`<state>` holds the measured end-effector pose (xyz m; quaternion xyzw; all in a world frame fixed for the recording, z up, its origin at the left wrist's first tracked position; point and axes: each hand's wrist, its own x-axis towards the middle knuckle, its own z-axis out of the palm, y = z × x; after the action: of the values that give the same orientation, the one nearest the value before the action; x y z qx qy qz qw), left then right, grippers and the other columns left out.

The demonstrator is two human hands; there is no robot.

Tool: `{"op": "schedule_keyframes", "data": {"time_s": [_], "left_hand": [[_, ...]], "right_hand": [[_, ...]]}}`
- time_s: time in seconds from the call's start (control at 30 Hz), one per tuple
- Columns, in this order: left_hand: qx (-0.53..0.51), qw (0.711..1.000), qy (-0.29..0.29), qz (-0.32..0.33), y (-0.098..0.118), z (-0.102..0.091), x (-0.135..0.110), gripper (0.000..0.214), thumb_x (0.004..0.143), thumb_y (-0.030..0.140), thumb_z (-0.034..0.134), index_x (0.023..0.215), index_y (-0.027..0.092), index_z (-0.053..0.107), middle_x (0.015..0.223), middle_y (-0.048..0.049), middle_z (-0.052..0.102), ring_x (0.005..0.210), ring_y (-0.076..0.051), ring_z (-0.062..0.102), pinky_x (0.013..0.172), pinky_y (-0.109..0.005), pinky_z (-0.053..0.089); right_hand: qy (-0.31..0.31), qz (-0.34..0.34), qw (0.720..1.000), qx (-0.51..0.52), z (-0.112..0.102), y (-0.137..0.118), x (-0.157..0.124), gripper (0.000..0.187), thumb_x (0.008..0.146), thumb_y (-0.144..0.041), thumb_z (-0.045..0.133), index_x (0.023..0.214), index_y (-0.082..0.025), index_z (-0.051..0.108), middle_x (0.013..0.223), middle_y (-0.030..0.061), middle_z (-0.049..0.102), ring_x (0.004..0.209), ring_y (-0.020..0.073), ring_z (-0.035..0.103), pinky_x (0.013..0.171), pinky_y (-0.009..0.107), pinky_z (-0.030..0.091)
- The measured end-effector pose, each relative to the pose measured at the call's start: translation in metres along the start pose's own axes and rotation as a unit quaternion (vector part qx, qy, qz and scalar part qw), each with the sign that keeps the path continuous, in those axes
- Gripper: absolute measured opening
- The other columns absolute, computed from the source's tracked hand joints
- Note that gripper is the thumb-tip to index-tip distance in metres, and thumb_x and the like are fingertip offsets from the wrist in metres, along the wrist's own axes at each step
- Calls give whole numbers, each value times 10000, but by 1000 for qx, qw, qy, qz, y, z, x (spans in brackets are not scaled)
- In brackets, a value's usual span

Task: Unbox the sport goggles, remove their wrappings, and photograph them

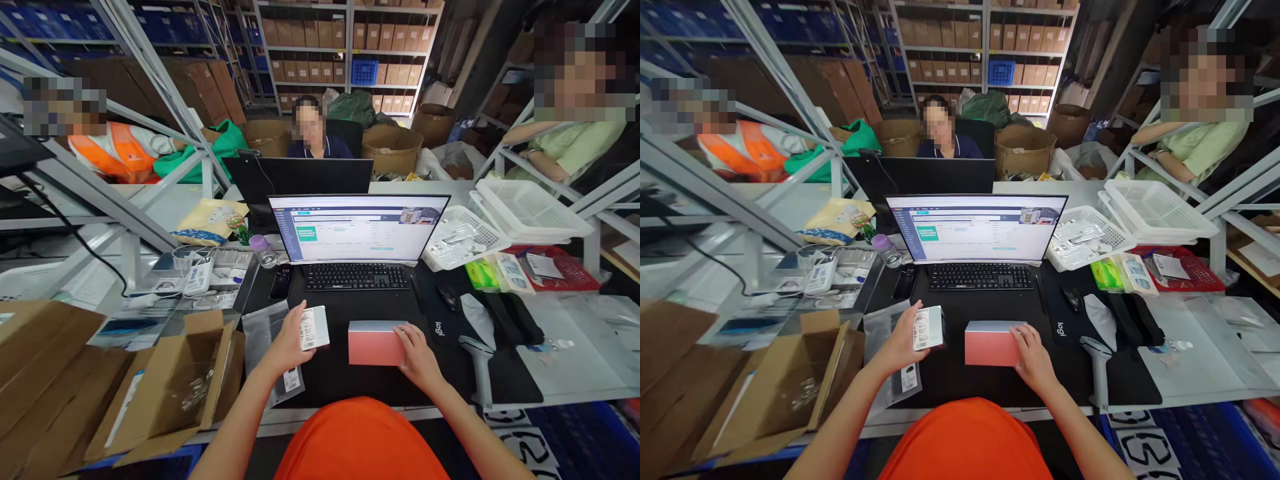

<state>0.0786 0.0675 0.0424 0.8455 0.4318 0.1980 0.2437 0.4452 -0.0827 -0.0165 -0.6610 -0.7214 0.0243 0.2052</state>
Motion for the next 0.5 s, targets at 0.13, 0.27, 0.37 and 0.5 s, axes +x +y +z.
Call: {"op": "schedule_keyframes", "data": {"time_s": [0.13,0.27,0.37,0.5], "left_hand": [[-4,1000,-6,-2,-10,-10,8,1234,615,218,817,1573,203,40,1505,-202,387,1403,-370,418,1148,-555,376],[5,1000,1,-6,-19,-16,18,1273,610,230,847,1575,223,15,1543,-200,351,1426,-365,395,1159,-549,366],[18,1000,1,-9,-15,-22,16,1302,571,292,896,1574,214,69,1574,-227,306,1460,-435,312,1171,-645,281],[95,990,88,62,10,-17,-11,1129,648,408,874,1544,210,216,1612,-223,244,1489,-469,211,1170,-727,169]], "right_hand": [[136,-69,986,-66,22,-2,-29,760,738,30,552,1447,-232,476,1296,123,572,1304,337,488,1008,488,550],[181,-112,973,-90,44,-5,-54,622,822,2,600,1371,-292,576,1195,79,617,1225,289,568,1068,505,514],[132,-124,979,-92,50,-7,-73,581,848,7,594,1319,-330,625,1143,47,667,1162,242,621,1081,476,500],[74,-126,985,-89,45,-9,-96,588,878,-5,558,1364,-337,587,1151,26,714,1166,199,641,1114,435,457]]}}
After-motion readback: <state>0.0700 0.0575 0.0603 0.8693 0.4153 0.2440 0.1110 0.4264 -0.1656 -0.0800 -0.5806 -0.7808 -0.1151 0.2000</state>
